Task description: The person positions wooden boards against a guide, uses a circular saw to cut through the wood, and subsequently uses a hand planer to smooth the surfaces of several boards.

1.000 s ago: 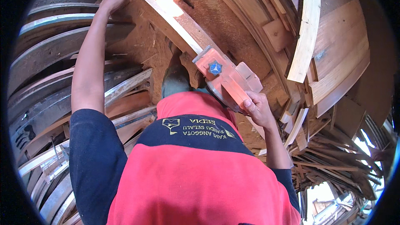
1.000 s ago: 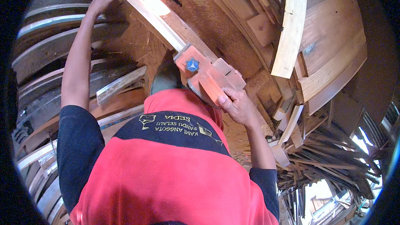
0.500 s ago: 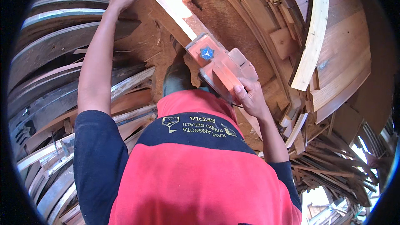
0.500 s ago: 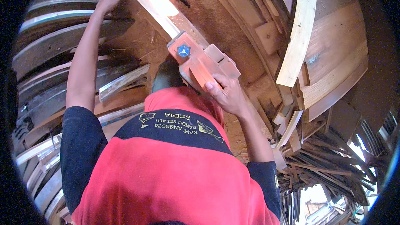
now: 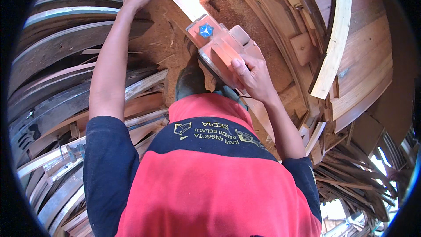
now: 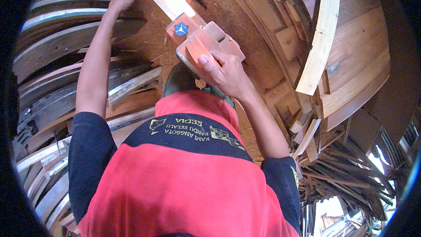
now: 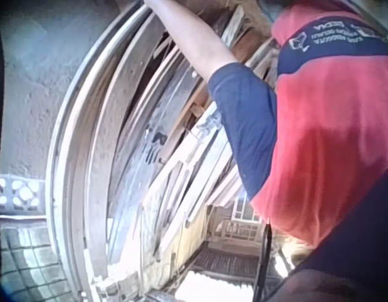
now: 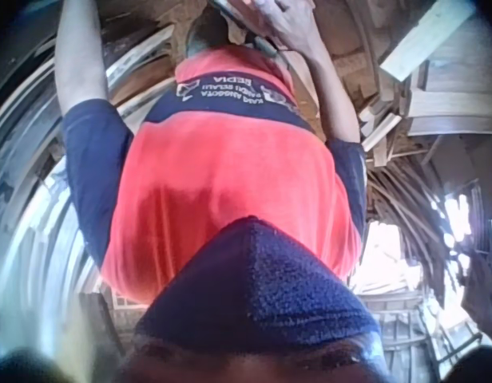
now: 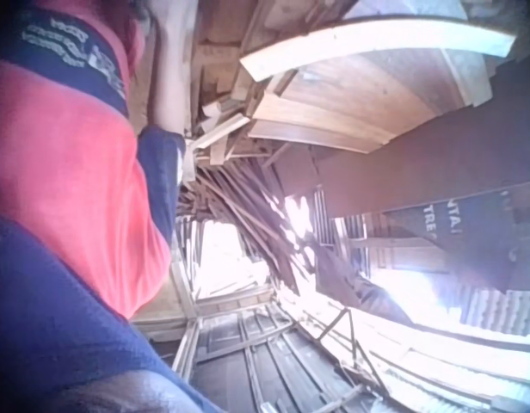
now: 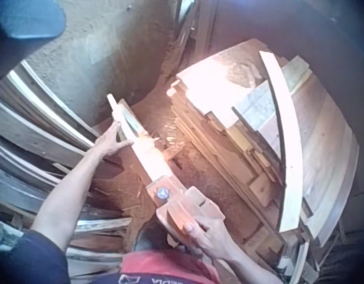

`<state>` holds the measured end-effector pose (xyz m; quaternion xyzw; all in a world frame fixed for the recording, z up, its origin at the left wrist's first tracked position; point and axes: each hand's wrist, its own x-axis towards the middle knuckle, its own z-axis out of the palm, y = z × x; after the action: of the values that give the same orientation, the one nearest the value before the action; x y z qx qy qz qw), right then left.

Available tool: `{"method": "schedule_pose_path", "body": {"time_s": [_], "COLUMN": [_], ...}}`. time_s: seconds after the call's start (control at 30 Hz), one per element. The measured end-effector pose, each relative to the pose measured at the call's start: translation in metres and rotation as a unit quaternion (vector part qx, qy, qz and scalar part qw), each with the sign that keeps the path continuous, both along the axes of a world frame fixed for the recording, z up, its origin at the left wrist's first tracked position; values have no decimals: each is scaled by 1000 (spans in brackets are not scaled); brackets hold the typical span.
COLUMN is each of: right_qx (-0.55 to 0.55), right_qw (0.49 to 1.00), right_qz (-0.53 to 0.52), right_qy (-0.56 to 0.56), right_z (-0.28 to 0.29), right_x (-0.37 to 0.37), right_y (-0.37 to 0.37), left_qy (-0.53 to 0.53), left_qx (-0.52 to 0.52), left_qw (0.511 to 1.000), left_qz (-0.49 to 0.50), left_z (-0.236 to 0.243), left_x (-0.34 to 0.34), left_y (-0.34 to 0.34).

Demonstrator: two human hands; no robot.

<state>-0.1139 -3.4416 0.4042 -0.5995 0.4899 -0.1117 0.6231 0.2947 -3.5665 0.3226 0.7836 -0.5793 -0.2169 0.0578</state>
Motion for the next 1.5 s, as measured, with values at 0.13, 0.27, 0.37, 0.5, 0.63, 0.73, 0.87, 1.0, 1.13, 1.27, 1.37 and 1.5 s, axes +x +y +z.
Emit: {"method": "schedule_pose_path", "body": {"time_s": [0.13,0.27,0.37,0.5,0.63,0.73,0.87,1.0,1.13,1.27,1.37,1.5], "right_qx": [-26,-50,-52,-73,-91,-138,-164,-145,-232,-176,-127,-80], "right_qw": [999,998,998,997,996,990,986,989,972,984,992,997], "right_qz": [-13,-22,-17,-35,-10,-8,-2,2,-22,-33,-8,-18], "right_qy": [-15,-32,-25,-17,-20,-38,-16,18,-21,-27,-19,-3], "right_z": [-5,-3,-5,-9,-6,-2,-8,2,-5,-12,-4,-8], "right_x": [23,44,59,77,103,120,139,164,180,177,182,186], "right_y": [-13,-28,-38,-54,-72,-84,-105,-116,-123,-131,-129,-131], "left_qy": [-19,-32,-25,-38,-62,-64,-47,-30,-35,22,291,302], "left_qx": [-2,3,20,-15,-55,-62,-48,-53,-92,-465,-329,-250], "left_qw": [1000,999,999,999,996,994,995,995,988,878,827,780], "left_qz": [-11,-10,2,-13,-38,-65,-76,-82,-117,-107,-351,-487], "left_z": [-5,-4,3,8,-45,-54,-38,-27,-15,23,23,2], "left_x": [5,4,2,-12,33,50,45,50,52,-31,-114,-183], "left_y": [0,2,2,-1,-4,-6,-9,-6,3,54,129,153]}}
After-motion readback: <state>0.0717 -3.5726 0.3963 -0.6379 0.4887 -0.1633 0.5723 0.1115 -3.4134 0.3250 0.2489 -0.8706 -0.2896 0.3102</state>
